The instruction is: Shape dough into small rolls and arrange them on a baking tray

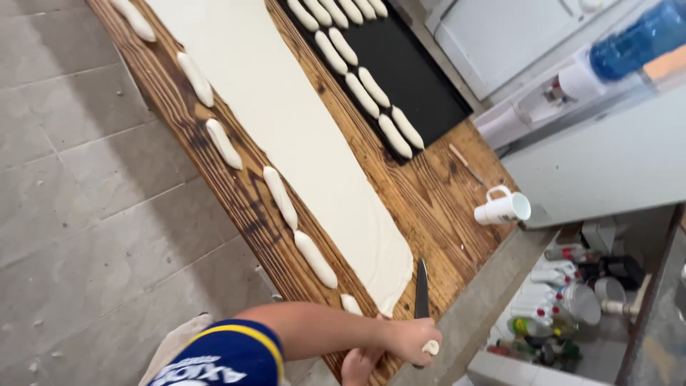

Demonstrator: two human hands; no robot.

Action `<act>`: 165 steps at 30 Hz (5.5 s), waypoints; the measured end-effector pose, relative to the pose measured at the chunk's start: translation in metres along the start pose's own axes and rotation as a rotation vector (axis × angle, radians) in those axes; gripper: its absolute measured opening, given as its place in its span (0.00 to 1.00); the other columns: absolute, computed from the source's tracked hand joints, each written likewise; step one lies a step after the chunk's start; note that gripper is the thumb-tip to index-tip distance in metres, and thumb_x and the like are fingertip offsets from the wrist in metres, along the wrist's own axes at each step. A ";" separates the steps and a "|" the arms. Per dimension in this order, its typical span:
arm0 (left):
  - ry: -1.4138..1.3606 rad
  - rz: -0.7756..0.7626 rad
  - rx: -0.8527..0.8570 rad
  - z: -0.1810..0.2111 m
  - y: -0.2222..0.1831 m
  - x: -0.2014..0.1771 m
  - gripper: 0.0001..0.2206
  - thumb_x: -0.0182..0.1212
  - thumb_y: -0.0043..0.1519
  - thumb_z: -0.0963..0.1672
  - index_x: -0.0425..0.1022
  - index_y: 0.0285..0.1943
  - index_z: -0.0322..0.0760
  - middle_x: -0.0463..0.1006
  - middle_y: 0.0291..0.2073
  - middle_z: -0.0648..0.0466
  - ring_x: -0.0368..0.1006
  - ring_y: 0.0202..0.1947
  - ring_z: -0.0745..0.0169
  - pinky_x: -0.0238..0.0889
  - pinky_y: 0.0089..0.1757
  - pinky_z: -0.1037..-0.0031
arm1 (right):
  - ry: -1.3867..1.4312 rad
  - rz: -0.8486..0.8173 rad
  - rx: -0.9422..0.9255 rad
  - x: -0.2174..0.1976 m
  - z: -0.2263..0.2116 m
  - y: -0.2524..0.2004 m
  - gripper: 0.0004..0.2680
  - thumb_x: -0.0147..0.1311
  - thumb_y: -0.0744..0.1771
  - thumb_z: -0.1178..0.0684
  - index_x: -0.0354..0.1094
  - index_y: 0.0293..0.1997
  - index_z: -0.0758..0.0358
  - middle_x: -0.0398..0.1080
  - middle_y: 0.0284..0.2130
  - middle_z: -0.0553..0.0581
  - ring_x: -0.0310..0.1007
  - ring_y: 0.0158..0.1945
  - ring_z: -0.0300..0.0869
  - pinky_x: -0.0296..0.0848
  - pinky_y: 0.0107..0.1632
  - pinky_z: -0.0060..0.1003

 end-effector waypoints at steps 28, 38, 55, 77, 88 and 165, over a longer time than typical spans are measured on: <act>-1.248 1.454 -0.395 0.089 -0.580 -0.442 0.27 0.40 0.63 0.55 0.66 0.72 0.57 0.67 0.71 0.66 0.62 0.68 0.70 0.56 0.59 0.68 | 0.990 -1.143 -0.426 0.444 -0.659 -0.197 0.25 0.36 0.71 0.36 0.50 0.71 0.69 0.53 0.69 0.61 0.42 0.77 0.47 0.43 0.76 0.46; -0.644 1.530 0.232 0.073 -0.658 -0.659 0.30 0.31 0.69 0.52 0.44 0.80 0.38 0.46 0.79 0.53 0.41 0.78 0.65 0.35 0.71 0.73 | 1.053 -0.994 -0.700 0.618 -0.794 -0.149 0.25 0.31 0.73 0.36 0.45 0.74 0.66 0.47 0.73 0.63 0.40 0.79 0.47 0.37 0.79 0.45; -0.502 1.380 0.451 0.128 -0.739 -1.002 0.33 0.33 0.68 0.55 0.50 0.78 0.33 0.54 0.75 0.39 0.47 0.76 0.44 0.43 0.68 0.56 | 0.800 -1.156 -0.599 0.885 -1.006 -0.134 0.28 0.44 0.71 0.33 0.43 0.76 0.60 0.45 0.76 0.60 0.44 0.78 0.48 0.45 0.78 0.46; -1.352 0.824 0.347 -0.040 -0.857 -1.360 0.32 0.40 0.63 0.61 0.69 0.65 0.40 0.76 0.55 0.38 0.73 0.59 0.38 0.73 0.54 0.51 | 0.344 -0.511 0.042 1.136 -0.957 -0.060 0.11 0.42 0.72 0.38 0.63 0.51 0.50 0.69 0.23 0.58 0.71 0.28 0.49 0.68 0.31 0.37; 0.037 1.187 -0.254 -0.229 -0.924 -1.406 0.09 0.47 0.71 0.43 0.75 0.50 0.43 0.71 0.41 0.54 0.66 0.42 0.63 0.63 0.35 0.79 | -0.465 -0.453 -0.787 1.264 -0.962 -0.012 0.17 0.49 0.70 0.36 0.58 0.69 0.33 0.56 0.70 0.53 0.55 0.72 0.61 0.58 0.71 0.62; 1.195 0.210 0.006 -0.172 -0.852 -1.238 0.22 0.50 0.66 0.48 0.71 0.69 0.41 0.72 0.63 0.48 0.70 0.64 0.52 0.59 0.63 0.56 | -0.435 -0.107 -0.660 1.147 -0.936 -0.100 0.15 0.34 0.74 0.50 0.62 0.67 0.61 0.68 0.60 0.62 0.68 0.66 0.52 0.65 0.69 0.46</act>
Point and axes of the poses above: each hand's wrist, its own y-axis towards the middle knuckle, its own x-axis out of the palm, z = x × y, the point moved 6 cm from there along y, towards the middle knuckle
